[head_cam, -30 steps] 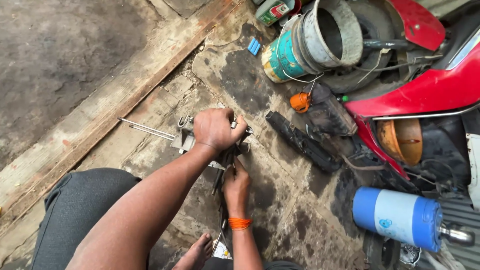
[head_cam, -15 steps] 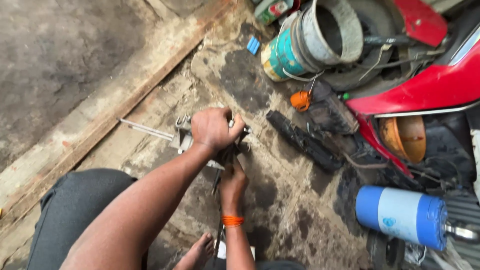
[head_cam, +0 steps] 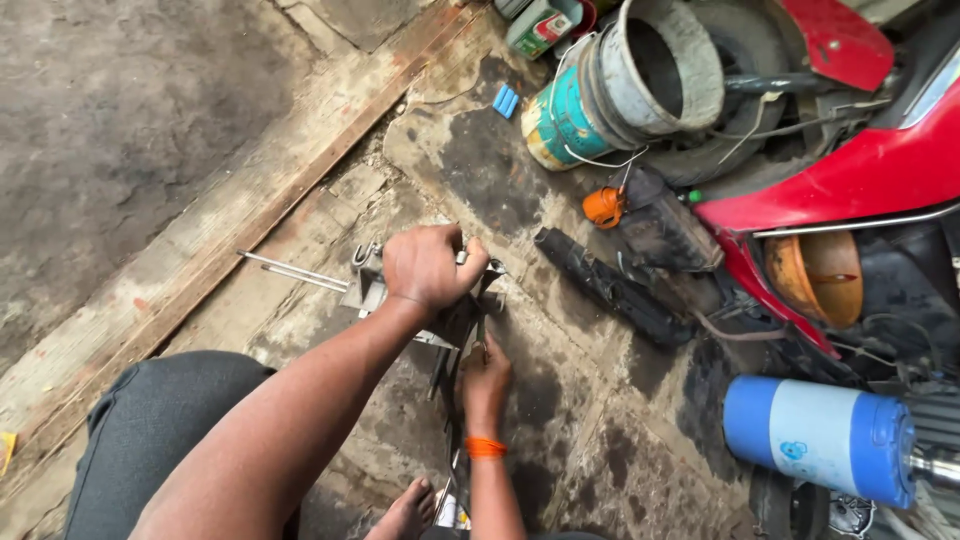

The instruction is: The person sits on the workshop floor holding a metal motorcycle bracket clamped in a small vise and saws it with a hacksaw, repositioning the part between cuts. They steady the bracket with one hand while drawing the saw back and forth across the metal edge.

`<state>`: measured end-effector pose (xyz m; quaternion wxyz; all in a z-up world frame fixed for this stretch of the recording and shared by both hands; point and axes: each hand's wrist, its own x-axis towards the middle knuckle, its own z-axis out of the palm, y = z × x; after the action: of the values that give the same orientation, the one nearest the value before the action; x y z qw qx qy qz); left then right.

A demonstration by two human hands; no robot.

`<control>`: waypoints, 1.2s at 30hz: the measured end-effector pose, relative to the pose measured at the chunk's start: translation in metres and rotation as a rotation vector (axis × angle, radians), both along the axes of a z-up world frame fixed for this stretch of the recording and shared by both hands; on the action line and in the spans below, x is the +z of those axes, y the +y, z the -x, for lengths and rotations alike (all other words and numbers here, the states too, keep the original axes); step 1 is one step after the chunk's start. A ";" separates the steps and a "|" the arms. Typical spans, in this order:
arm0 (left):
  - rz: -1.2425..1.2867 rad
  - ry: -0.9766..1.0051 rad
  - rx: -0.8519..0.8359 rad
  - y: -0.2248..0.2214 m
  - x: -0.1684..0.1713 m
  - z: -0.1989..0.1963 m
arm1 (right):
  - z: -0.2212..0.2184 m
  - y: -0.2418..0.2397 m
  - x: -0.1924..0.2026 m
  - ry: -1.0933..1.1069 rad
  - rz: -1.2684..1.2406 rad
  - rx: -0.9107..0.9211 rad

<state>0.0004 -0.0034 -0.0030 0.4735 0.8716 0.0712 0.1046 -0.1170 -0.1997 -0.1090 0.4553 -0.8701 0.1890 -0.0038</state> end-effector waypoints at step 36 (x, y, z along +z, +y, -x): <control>0.004 0.027 -0.011 0.007 0.008 0.003 | 0.061 0.007 0.092 0.390 -1.078 -0.247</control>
<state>-0.0022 0.0037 0.0054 0.4748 0.8724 0.0732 0.0899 -0.1778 -0.1926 -0.0173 0.7864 -0.4720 0.3446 0.2001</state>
